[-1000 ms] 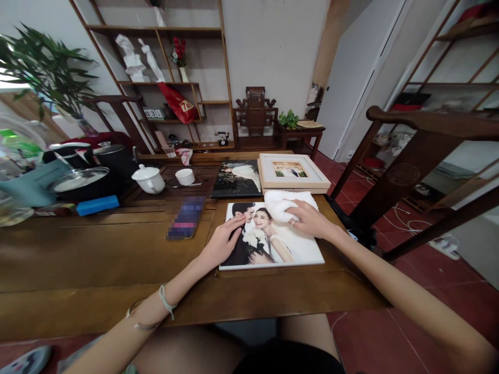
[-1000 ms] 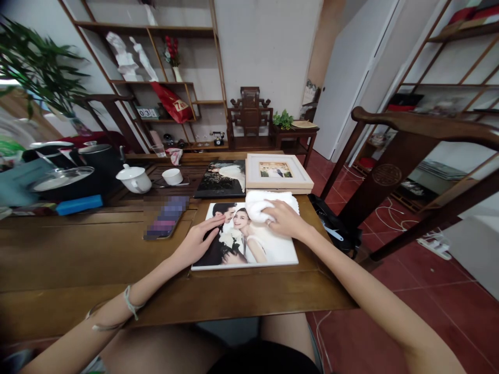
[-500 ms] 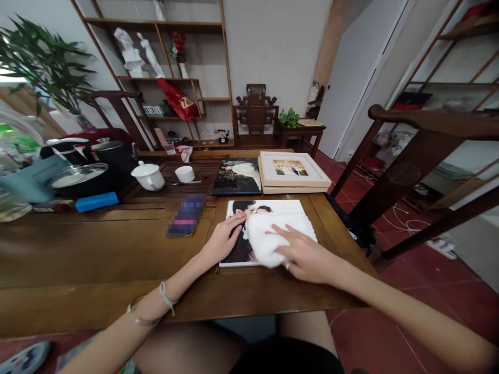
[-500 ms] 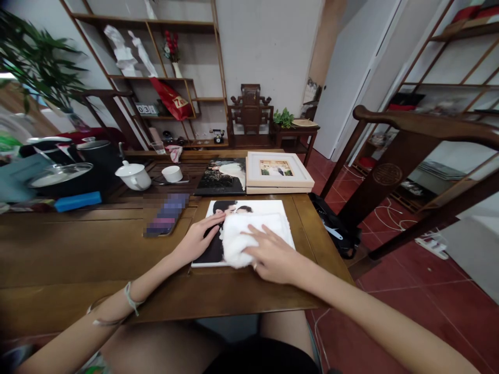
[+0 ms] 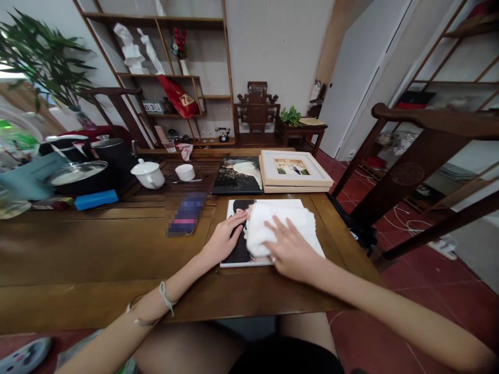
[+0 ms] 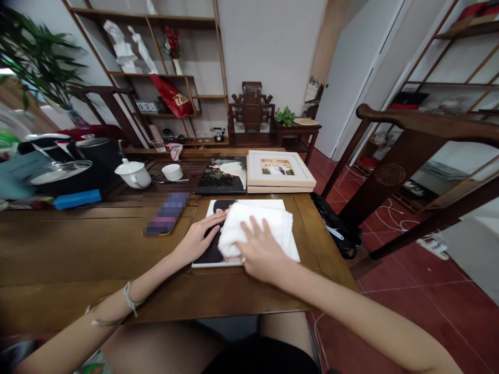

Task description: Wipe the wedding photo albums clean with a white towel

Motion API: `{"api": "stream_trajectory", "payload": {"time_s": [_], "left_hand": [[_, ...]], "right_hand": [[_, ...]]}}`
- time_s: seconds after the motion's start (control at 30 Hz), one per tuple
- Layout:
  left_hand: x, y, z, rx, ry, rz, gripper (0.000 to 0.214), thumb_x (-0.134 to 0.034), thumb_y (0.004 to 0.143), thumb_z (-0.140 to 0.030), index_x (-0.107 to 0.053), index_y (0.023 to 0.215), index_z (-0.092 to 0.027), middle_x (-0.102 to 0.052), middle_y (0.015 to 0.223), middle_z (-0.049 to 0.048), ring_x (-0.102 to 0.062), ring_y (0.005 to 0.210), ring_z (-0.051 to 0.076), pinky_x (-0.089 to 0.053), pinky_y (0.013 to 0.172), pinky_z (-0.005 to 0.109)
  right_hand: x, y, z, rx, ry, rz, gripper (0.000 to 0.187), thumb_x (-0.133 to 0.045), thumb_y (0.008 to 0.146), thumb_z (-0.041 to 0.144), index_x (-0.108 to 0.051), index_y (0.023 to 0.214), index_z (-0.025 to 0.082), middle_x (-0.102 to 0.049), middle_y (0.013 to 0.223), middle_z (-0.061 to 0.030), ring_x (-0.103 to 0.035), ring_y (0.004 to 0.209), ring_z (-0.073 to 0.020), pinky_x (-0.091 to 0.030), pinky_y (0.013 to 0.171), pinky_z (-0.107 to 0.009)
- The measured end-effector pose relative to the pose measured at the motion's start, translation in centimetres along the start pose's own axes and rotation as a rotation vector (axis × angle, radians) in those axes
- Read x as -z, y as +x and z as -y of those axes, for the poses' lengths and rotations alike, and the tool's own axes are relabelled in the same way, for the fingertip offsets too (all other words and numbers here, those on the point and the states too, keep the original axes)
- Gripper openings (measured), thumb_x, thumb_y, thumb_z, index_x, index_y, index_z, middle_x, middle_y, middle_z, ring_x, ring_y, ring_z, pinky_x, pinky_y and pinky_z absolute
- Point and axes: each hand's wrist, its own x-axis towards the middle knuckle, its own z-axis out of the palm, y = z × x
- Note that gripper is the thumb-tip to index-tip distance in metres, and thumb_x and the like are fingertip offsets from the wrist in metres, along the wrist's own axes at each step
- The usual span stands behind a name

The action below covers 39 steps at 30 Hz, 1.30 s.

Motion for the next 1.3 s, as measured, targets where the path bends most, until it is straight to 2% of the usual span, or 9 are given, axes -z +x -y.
{"api": "stream_trajectory", "payload": {"time_s": [0.13, 0.3, 0.4, 0.6, 0.7, 0.8, 1.07, 1.2, 1.3], "left_hand": [[0.2, 0.0, 0.2, -0.007, -0.027, 0.029, 0.038, -0.045, 0.089, -0.022, -0.060, 0.123, -0.016, -0.055, 0.134, 0.0099, -0.048, 0.128, 0.024, -0.037, 0.109, 0.043], [0.1, 0.0, 0.0, -0.002, -0.031, 0.010, 0.037, -0.041, 0.091, -0.022, -0.061, 0.121, -0.017, -0.056, 0.133, 0.0088, -0.048, 0.128, 0.023, -0.036, 0.110, 0.044], [-0.1, 0.0, 0.0, -0.002, -0.031, -0.014, 0.038, -0.038, 0.093, -0.023, -0.061, 0.122, -0.017, -0.056, 0.133, 0.0086, -0.048, 0.128, 0.022, -0.035, 0.111, 0.044], [0.2, 0.0, 0.3, -0.007, -0.071, 0.014, 0.038, -0.043, 0.090, -0.024, -0.060, 0.124, -0.017, -0.055, 0.134, 0.0092, -0.049, 0.127, 0.024, -0.037, 0.109, 0.044], [0.3, -0.1, 0.4, -0.002, -0.070, 0.026, 0.039, -0.043, 0.089, -0.023, -0.060, 0.123, -0.015, -0.055, 0.134, 0.0110, -0.048, 0.128, 0.025, -0.036, 0.110, 0.044], [0.2, -0.1, 0.3, 0.001, -0.067, 0.024, 0.038, -0.044, 0.089, -0.024, -0.061, 0.122, -0.016, -0.055, 0.134, 0.0104, -0.050, 0.126, 0.024, -0.038, 0.109, 0.044], [-0.3, 0.0, 0.0, -0.001, 0.003, -0.010, 0.037, -0.041, 0.092, -0.025, -0.062, 0.121, -0.015, -0.056, 0.133, 0.0098, -0.049, 0.127, 0.022, -0.035, 0.111, 0.042], [-0.2, 0.0, -0.1, 0.001, 0.005, -0.007, 0.037, -0.041, 0.092, -0.024, -0.061, 0.121, -0.014, -0.056, 0.133, 0.0100, -0.048, 0.128, 0.022, -0.034, 0.111, 0.042], [-0.2, 0.0, -0.1, -0.009, -0.001, -0.005, 0.037, -0.040, 0.093, -0.024, -0.061, 0.122, -0.015, -0.056, 0.134, 0.0093, -0.047, 0.129, 0.022, -0.034, 0.111, 0.042]], "right_hand": [[-0.6, -2.1, 4.2, 0.193, 0.035, -0.008, 0.029, -0.058, 0.077, 0.025, -0.068, 0.103, 0.016, -0.031, 0.148, -0.0202, -0.017, 0.136, -0.0484, -0.016, 0.104, -0.069], [-0.4, -0.6, 2.6, 0.040, -0.003, -0.027, 0.033, -0.053, 0.081, 0.023, -0.064, 0.112, 0.017, -0.043, 0.140, -0.0195, -0.030, 0.133, -0.0415, -0.028, 0.103, -0.062], [-0.4, 0.7, 2.3, -0.058, -0.084, -0.050, 0.035, -0.051, 0.081, 0.019, -0.064, 0.114, 0.015, -0.044, 0.139, -0.0223, -0.033, 0.131, -0.0437, -0.029, 0.100, -0.066], [-0.7, 0.4, 7.4, 0.039, -0.112, -0.004, 0.032, -0.052, 0.083, 0.023, -0.066, 0.110, 0.015, -0.048, 0.135, -0.0238, -0.038, 0.126, -0.0473, -0.031, 0.094, -0.069], [-0.2, -0.3, 8.4, 0.091, -0.080, 0.039, 0.032, -0.055, 0.081, 0.021, -0.066, 0.108, 0.010, -0.047, 0.134, -0.0280, -0.039, 0.125, -0.0475, -0.033, 0.094, -0.067], [0.5, -0.4, 6.5, 0.082, 0.002, 0.025, 0.030, -0.056, 0.080, 0.025, -0.067, 0.105, 0.014, -0.050, 0.131, -0.0250, -0.043, 0.122, -0.0428, -0.038, 0.093, -0.060], [1.8, 1.6, -2.9, 0.028, 0.014, -0.033, 0.033, -0.049, 0.081, 0.019, -0.064, 0.111, 0.016, -0.059, 0.120, -0.0173, -0.050, 0.115, -0.0313, -0.038, 0.094, -0.045], [2.1, 3.4, -6.0, 0.034, 0.254, -0.085, 0.030, -0.044, 0.080, 0.013, -0.065, 0.101, 0.016, -0.066, 0.099, -0.0100, -0.058, 0.092, -0.0239, -0.042, 0.083, -0.037], [2.2, 5.2, -7.3, 0.007, 0.545, -0.120, 0.027, -0.045, 0.079, 0.012, -0.065, 0.096, 0.019, -0.067, 0.100, -0.0056, -0.059, 0.092, -0.0226, -0.043, 0.085, -0.037]]}}
